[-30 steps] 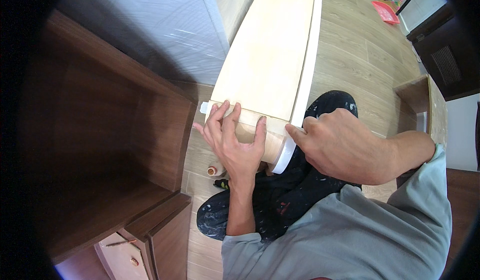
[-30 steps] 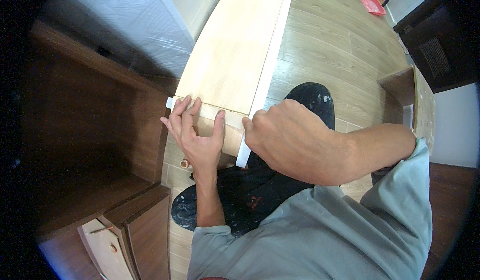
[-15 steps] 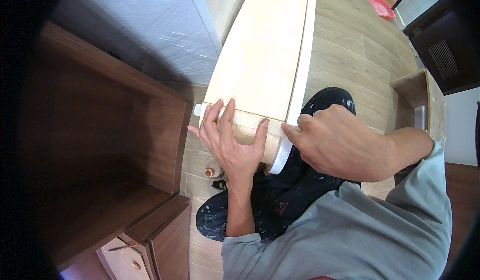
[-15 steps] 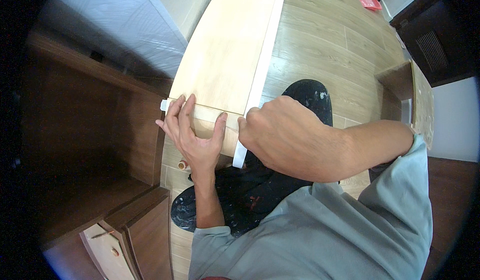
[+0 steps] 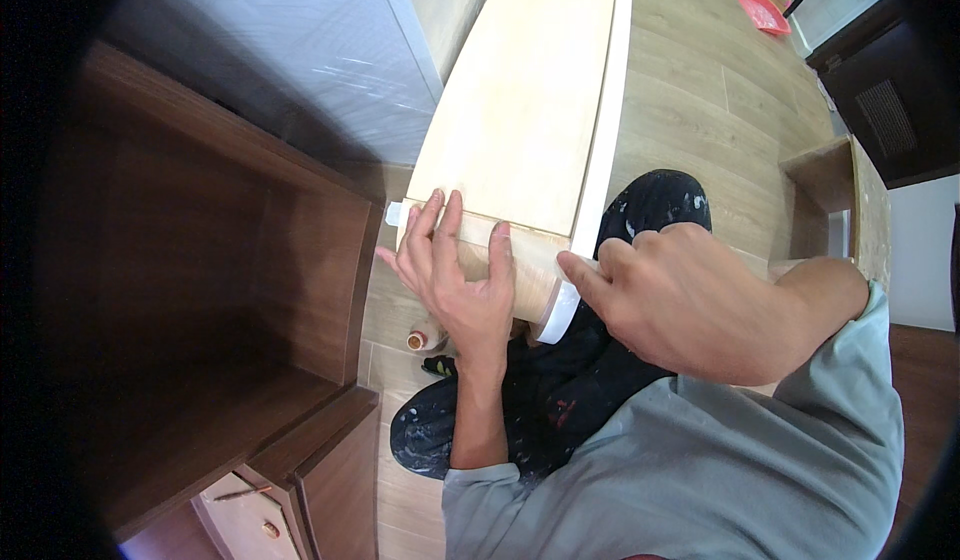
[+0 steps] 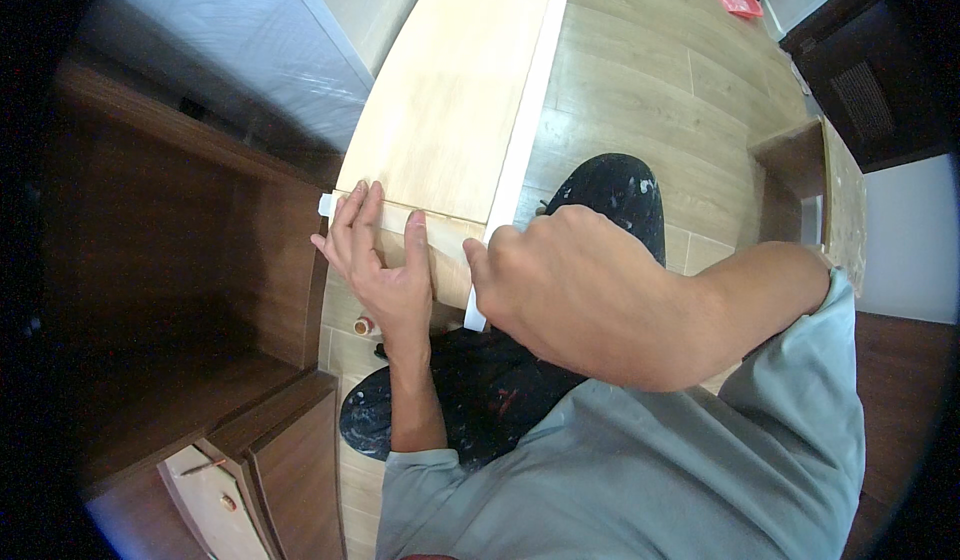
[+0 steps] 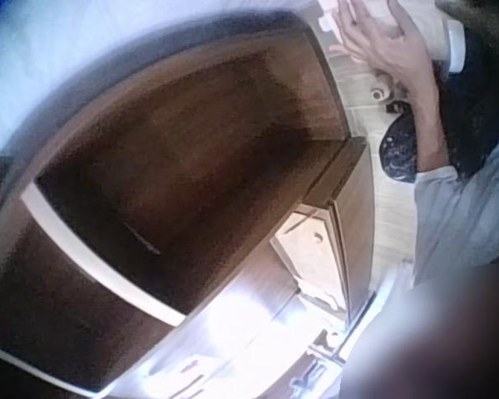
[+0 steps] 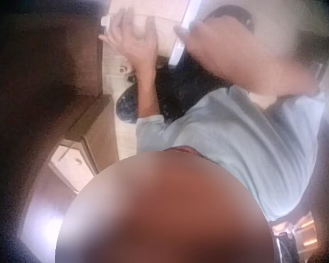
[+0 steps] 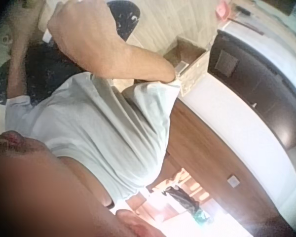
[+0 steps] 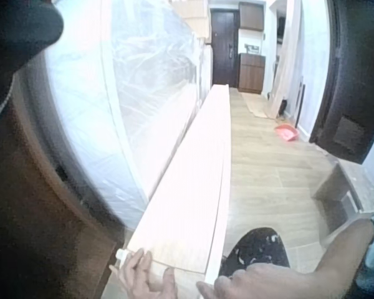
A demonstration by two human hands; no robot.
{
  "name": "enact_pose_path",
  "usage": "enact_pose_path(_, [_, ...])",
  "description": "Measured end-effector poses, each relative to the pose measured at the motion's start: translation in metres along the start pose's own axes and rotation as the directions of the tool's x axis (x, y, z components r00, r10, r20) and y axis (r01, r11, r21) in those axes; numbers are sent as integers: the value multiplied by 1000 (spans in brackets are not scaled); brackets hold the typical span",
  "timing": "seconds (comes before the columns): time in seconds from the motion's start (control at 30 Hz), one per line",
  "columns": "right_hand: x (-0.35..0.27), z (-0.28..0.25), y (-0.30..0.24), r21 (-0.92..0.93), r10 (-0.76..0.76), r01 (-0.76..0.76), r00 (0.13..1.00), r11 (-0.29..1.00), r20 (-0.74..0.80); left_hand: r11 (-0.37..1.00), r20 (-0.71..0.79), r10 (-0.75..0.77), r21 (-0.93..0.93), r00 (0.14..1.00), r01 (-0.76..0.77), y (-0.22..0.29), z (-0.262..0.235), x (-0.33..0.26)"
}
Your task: The person sits on the floor and applies white edge banding to the edges of a light-colored wooden furniture piece. They tear off pieces of adhesive tape and press the banding along the edges, smoothing it with their fingers to ensure adhesion.
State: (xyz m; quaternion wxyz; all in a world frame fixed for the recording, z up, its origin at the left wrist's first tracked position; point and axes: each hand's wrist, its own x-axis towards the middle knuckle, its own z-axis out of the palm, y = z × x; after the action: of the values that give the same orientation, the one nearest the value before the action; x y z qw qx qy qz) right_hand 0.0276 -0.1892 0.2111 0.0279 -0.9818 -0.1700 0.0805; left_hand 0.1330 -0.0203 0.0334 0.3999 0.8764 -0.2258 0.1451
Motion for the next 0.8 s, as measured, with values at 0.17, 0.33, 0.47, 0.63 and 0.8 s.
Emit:
enact_pose_path(0.17, [-1, -2, 0, -3, -70, 71, 996, 997, 57, 998, 30, -4, -66, 1000, 6, -1, -9, 3])
enact_pose_path(0.33, [7, 3, 6, -30, 4, -2, 997, 1000, 72, 1000, -26, 10, 0, 1000, -10, 2, 0, 1])
enact_pose_path(0.47, [4, 1, 9, 3, 18, -18, 997, 1000, 77, 1000, -24, 23, -1, 999, -23, 0, 1, 0])
enact_pose_path(0.63, [5, 4, 12, 75, -7, -3, 992, 997, 127, 999, -25, 34, -12, 999, -34, -1, 1, 0])
enact_pose_path(0.8, [7, 8, 13, 51, -5, -2, 989, 999, 146, 999, -33, 37, -6, 999, -37, -1, 3, 0])
